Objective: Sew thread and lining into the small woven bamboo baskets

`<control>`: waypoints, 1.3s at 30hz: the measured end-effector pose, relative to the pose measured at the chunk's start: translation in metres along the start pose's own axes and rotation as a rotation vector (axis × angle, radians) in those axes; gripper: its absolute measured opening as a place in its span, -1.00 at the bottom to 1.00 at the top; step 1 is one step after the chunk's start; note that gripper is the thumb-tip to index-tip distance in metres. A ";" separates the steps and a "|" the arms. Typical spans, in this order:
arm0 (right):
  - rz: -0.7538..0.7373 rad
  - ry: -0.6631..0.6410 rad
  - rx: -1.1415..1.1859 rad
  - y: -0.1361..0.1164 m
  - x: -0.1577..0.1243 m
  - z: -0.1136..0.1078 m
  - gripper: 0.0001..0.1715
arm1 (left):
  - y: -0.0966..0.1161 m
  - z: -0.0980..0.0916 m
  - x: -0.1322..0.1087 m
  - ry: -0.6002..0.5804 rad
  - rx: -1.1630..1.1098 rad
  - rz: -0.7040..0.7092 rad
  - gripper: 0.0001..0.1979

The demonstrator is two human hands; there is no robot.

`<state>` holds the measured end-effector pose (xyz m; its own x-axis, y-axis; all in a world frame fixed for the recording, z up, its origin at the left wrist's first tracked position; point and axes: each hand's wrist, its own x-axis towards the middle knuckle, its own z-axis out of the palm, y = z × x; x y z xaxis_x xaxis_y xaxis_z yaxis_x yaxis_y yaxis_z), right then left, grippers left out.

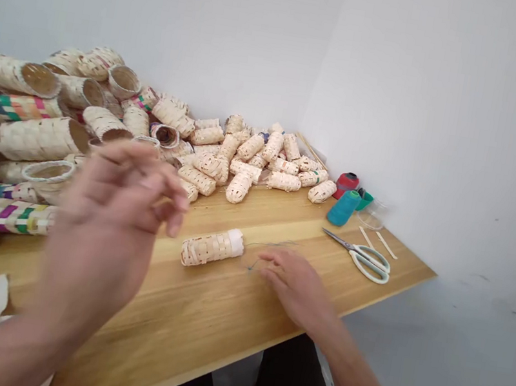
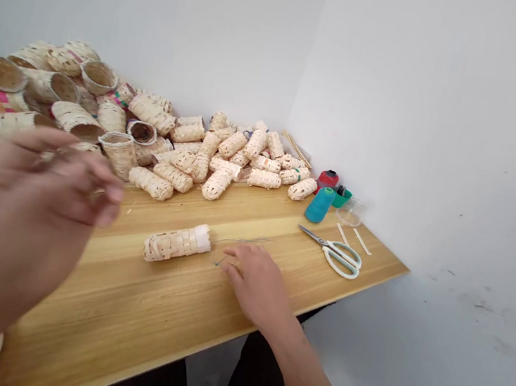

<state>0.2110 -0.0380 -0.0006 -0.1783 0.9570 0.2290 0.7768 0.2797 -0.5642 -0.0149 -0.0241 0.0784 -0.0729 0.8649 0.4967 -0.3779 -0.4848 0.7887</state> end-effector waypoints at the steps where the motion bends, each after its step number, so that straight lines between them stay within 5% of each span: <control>1: -0.019 -0.043 -0.040 0.003 0.003 0.009 -0.77 | -0.010 0.003 -0.002 -0.016 0.037 -0.032 -0.79; 5: -0.010 -0.023 -0.013 0.007 0.013 0.034 -0.93 | -0.045 0.008 -0.019 -0.187 0.220 -0.268 -0.85; 9: 0.006 -0.004 0.117 0.000 0.017 0.033 -0.84 | -0.058 0.003 -0.029 -0.277 0.300 -0.396 -0.90; 16: 0.271 -0.151 1.108 -0.022 0.020 0.006 -0.72 | -0.065 0.001 -0.029 -0.331 0.178 -0.501 -0.82; 22: 0.280 -0.127 1.150 -0.025 0.018 0.003 -0.72 | -0.073 -0.002 -0.033 -0.475 -0.041 -0.661 -0.67; 29: 0.327 -0.102 1.243 -0.025 0.016 0.008 -0.73 | -0.077 -0.004 -0.032 -0.410 0.102 -0.767 -0.75; 33: 0.358 0.026 1.498 -0.022 0.017 0.008 -0.82 | -0.078 -0.004 -0.031 -0.386 0.147 -0.749 -0.74; 39: 0.357 0.406 1.577 -0.001 0.013 -0.013 -0.83 | -0.078 -0.004 -0.030 -0.314 0.206 -0.718 -0.72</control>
<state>0.2154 -0.0267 0.0136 0.2164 0.9753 -0.0442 -0.6343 0.1061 -0.7658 0.0136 -0.0117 0.0003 0.3972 0.9121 -0.1017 -0.0540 0.1339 0.9895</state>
